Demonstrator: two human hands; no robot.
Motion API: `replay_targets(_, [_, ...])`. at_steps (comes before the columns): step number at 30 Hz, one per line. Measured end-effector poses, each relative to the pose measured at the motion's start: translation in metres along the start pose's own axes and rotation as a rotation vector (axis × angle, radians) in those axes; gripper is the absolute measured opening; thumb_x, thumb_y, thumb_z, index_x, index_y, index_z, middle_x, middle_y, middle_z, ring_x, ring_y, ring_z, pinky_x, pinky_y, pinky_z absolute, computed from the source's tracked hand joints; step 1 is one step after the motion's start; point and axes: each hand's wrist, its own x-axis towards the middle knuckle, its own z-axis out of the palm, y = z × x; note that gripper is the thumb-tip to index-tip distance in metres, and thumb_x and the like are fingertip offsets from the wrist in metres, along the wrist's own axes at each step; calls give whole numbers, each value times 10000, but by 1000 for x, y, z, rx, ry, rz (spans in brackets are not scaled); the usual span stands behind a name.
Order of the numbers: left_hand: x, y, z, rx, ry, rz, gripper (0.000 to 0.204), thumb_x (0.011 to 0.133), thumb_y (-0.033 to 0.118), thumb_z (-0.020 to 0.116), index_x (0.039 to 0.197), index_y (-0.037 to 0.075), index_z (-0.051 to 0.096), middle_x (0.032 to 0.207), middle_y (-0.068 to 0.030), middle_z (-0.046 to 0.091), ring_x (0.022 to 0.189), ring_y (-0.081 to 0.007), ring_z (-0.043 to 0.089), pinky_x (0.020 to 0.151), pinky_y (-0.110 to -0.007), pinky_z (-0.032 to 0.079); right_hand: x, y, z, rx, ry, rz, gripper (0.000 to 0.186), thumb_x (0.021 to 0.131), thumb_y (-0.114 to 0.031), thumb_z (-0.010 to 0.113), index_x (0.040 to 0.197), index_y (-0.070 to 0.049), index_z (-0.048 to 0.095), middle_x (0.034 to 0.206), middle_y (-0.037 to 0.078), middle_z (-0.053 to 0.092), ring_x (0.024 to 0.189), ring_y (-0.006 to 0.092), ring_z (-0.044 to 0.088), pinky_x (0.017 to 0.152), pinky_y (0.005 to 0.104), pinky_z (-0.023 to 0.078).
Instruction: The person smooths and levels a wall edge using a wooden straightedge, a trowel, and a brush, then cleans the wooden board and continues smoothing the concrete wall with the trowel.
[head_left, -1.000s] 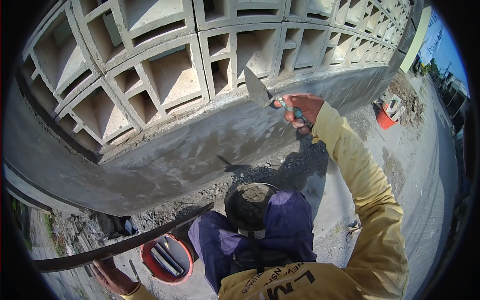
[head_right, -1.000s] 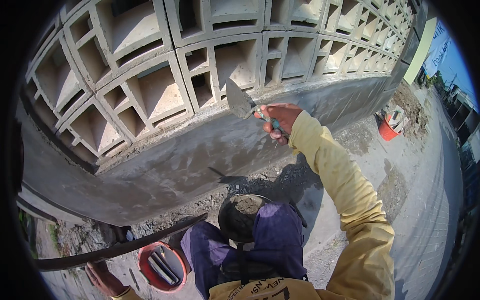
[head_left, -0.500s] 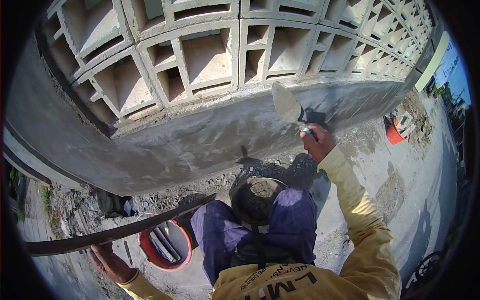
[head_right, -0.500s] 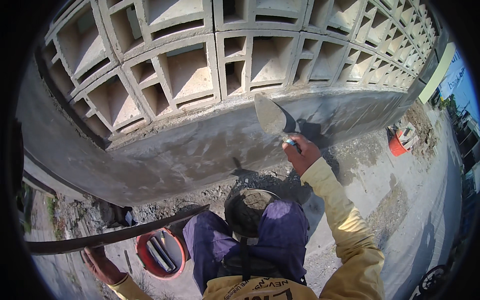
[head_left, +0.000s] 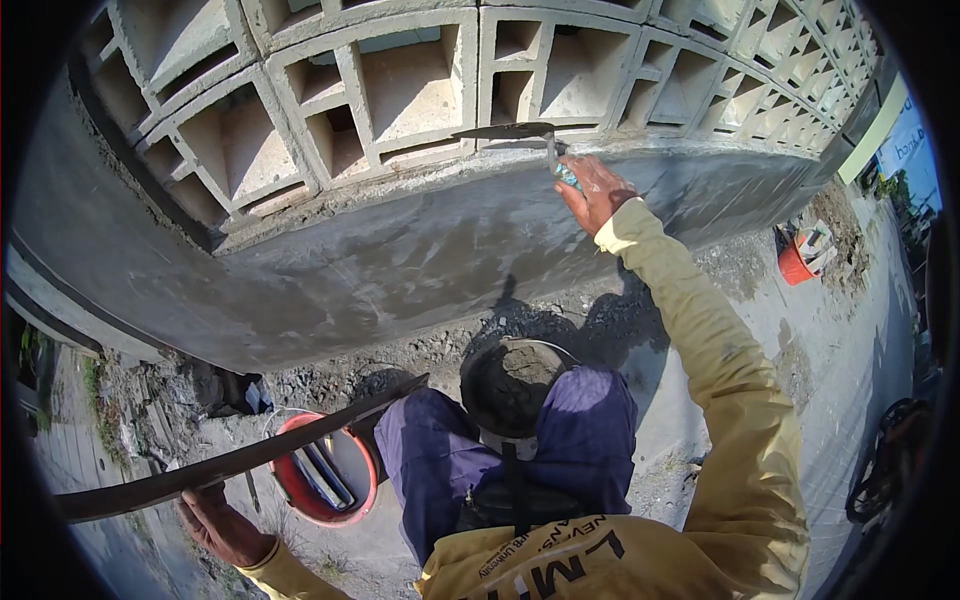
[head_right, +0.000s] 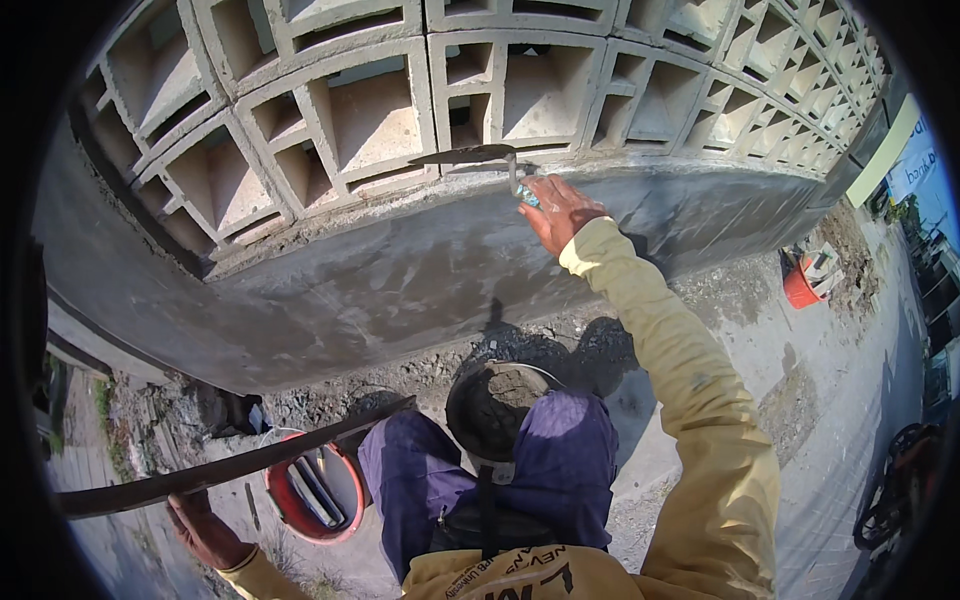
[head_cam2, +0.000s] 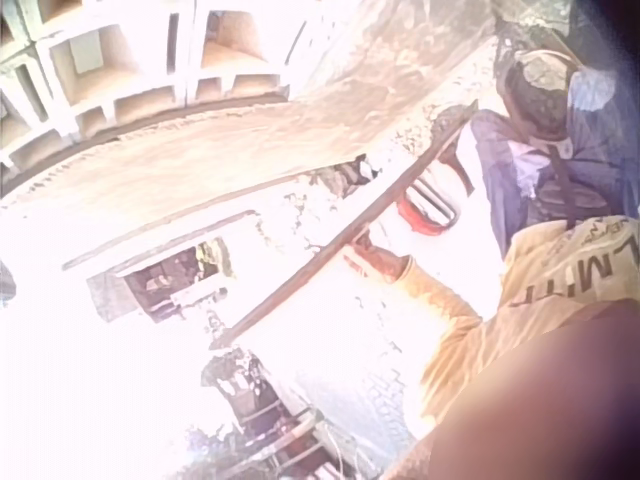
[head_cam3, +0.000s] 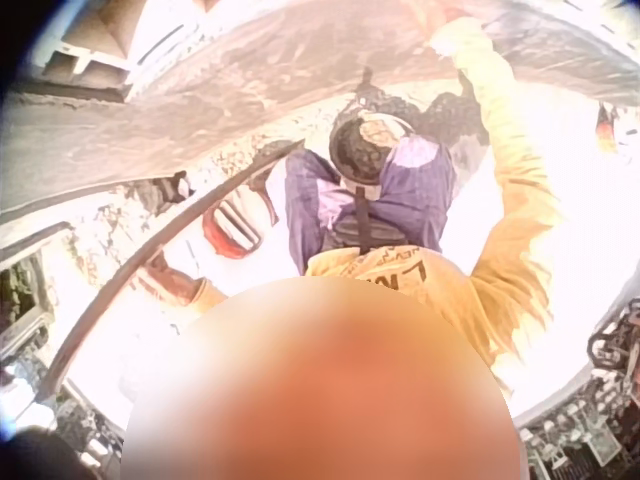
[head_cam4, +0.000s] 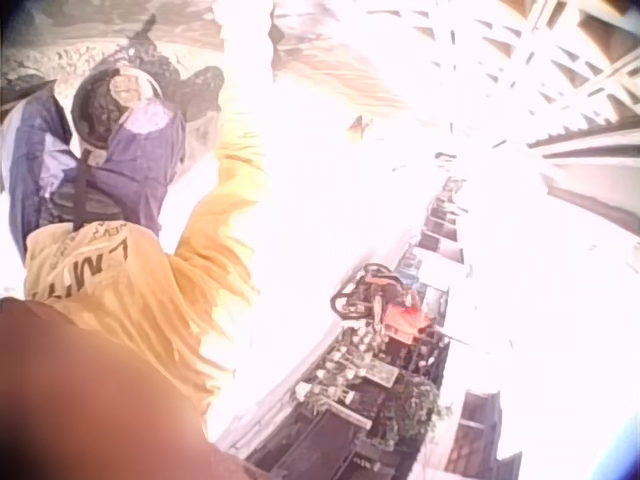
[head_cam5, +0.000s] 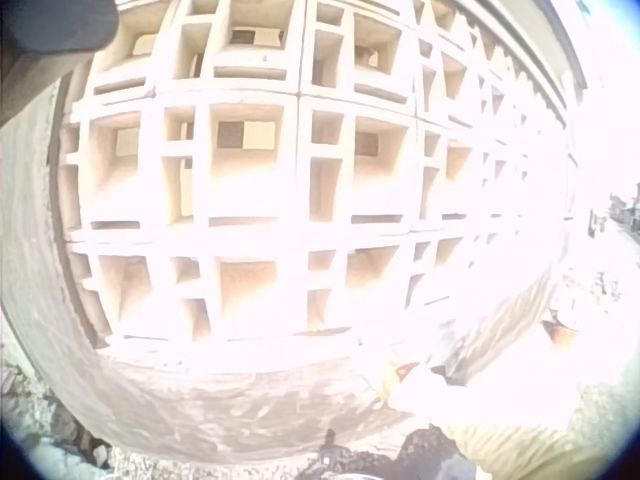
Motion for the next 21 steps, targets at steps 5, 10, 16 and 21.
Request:
replay_targets(5, [-7, 9, -1, 5, -30, 16, 411, 962, 255, 511, 1208, -75, 504, 1114, -194, 589, 1013, -247, 583, 946, -375, 448, 1, 15, 11, -76, 63, -86, 379, 877, -300, 592, 1215, -149, 511, 1124, 126, 585, 1013, 335, 591, 828, 425, 500])
replay_targets(10, [-18, 16, 7, 70, 25, 39, 414, 962, 258, 510, 1210, -74, 501, 1114, -193, 586, 1010, -244, 579, 945, -389, 450, 1, 14, 4, 45, 107, -134, 380, 881, -286, 596, 1214, -115, 529, 1105, 160, 610, 1006, 367, 587, 835, 439, 493])
replay_targets(16, [-25, 20, 14, 148, 19, 63, 397, 961, 259, 511, 1190, -65, 518, 1095, -178, 596, 1004, -239, 577, 924, -403, 460, 3, 10, 0, 67, -81, -25, 393, 888, -288, 588, 1233, -114, 517, 1159, 156, 588, 1029, 349, 585, 844, 432, 493])
replay_targets(21, [-30, 27, 24, 124, -33, 82, 379, 961, 250, 513, 1185, -55, 527, 1094, -176, 602, 999, -238, 582, 912, -397, 464, -3, 17, -2, 180, 126, -114, 406, 904, -314, 560, 1258, -127, 495, 1200, 146, 570, 1037, 346, 585, 853, 427, 491])
